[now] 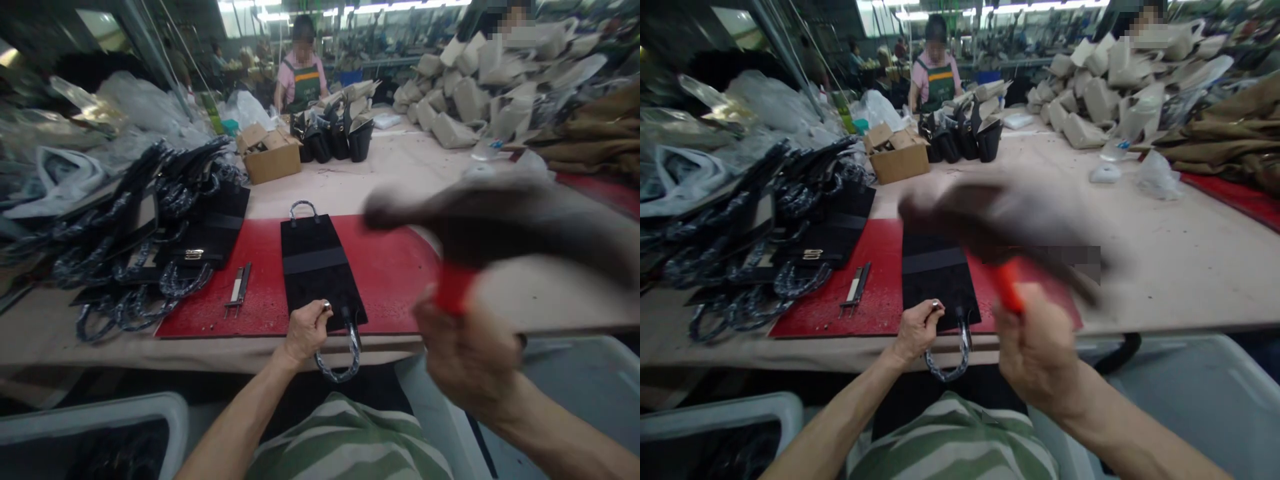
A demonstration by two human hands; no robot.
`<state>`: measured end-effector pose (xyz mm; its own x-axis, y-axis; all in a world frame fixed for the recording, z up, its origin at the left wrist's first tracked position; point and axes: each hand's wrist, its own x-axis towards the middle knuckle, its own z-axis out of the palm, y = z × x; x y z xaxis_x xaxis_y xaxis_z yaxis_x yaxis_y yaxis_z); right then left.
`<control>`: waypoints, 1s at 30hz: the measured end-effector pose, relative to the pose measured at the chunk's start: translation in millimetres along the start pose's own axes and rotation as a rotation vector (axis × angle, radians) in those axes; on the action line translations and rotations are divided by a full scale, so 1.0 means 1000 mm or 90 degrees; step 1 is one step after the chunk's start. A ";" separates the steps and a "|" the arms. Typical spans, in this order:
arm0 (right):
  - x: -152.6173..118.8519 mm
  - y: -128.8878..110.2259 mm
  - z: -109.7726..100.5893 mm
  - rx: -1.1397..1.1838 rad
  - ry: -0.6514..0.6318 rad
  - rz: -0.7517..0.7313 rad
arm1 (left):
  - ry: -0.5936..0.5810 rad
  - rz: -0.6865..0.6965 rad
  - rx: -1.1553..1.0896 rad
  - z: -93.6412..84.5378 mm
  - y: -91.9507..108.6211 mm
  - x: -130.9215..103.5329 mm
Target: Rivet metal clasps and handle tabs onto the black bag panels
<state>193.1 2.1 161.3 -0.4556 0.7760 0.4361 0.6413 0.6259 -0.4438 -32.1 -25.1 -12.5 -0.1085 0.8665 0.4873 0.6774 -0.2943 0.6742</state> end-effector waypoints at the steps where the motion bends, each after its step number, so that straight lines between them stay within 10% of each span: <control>1: -0.006 0.004 0.008 -0.018 -0.063 -0.017 | -0.001 0.000 0.008 0.000 0.000 0.000; 6: -0.023 0.038 0.033 -0.145 -0.345 0.049 | -0.010 -0.007 0.004 -0.001 0.001 0.000; 11: -0.020 0.089 0.047 -0.003 -0.364 0.215 | -0.005 -0.008 -0.019 -0.001 0.003 0.001; 15: -0.015 0.118 0.065 -0.193 -0.293 0.272 | -0.009 -0.014 -0.021 -0.001 0.002 0.001; 20: -0.019 0.088 0.092 -0.208 -0.127 0.041 | -0.010 0.000 -0.015 -0.003 0.000 0.000; 25: -0.039 0.044 0.135 -0.071 -0.196 -0.033 | -0.029 0.017 -0.034 -0.003 0.003 -0.002; 30: -0.048 0.043 0.150 -0.047 -0.195 -0.003 | 0.114 -0.271 -0.209 -0.007 0.002 0.006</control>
<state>150.3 3.3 3.3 -0.6157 0.7679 0.1770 0.6774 0.6305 -0.3789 -36.5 -23.3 -4.3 -0.4633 0.8631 0.2012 0.2877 -0.0683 0.9553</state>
